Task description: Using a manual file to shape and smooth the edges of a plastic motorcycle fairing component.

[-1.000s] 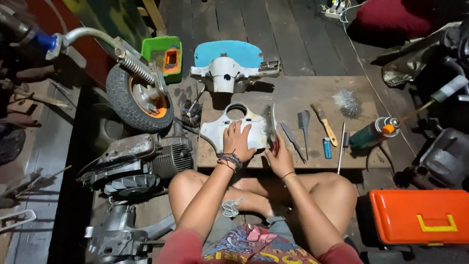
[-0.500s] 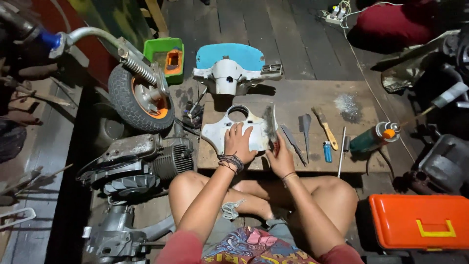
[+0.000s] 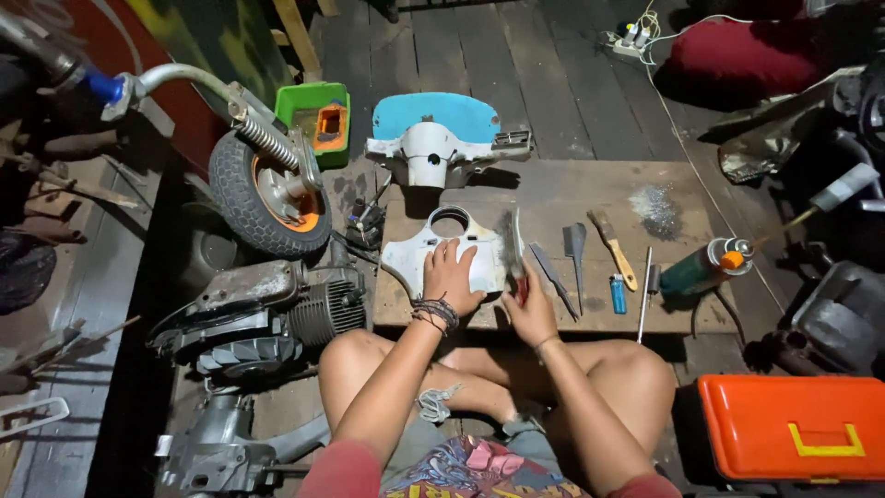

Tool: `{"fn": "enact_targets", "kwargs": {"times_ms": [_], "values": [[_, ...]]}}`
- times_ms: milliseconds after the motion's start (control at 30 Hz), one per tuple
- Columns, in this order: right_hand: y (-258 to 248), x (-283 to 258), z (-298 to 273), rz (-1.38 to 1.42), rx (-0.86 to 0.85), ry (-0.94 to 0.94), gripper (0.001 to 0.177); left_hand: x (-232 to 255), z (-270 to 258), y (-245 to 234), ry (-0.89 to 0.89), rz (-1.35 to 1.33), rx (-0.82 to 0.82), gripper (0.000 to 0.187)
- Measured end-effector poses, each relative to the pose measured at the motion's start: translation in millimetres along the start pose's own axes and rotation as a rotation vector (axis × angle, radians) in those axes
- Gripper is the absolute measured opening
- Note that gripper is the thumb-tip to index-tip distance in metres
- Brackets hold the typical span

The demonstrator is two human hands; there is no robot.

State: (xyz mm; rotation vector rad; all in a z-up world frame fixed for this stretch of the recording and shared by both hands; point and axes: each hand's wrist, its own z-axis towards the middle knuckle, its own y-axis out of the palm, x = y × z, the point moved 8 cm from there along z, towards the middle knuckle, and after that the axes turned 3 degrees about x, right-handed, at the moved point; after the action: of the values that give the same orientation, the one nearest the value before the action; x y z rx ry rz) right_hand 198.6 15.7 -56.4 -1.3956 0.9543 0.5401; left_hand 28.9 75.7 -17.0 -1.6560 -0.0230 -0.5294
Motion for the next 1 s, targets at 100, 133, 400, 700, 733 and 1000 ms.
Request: {"fn": "enact_targets", "kwargs": {"times_ms": [100, 133, 400, 700, 733, 1000], "values": [[1, -1, 0, -0.011, 0.017, -0.01, 0.083, 0, 2, -2, -0.009, -0.006, -0.013, 0.089], [-1, 0, -12, -0.008, 0.018, -0.01, 0.083, -1, 0, -1, -0.009, -0.004, -0.013, 0.089], [5, 28, -30, 0.075, -0.014, 0.074, 0.083, 1, 3, 1, -0.017, 0.011, -0.004, 0.088], [-4, 0, -18, 0.011, -0.005, -0.003, 0.081, 0, -1, -1, -0.006, -0.002, 0.003, 0.087], [-4, 6, -27, 0.009, -0.005, -0.005, 0.081, 1, -1, -3, -0.007, -0.004, 0.005, 0.087], [7, 33, -36, 0.089, -0.002, 0.077, 0.08, 0, 1, 0, -0.009, 0.0, 0.003, 0.088]]}}
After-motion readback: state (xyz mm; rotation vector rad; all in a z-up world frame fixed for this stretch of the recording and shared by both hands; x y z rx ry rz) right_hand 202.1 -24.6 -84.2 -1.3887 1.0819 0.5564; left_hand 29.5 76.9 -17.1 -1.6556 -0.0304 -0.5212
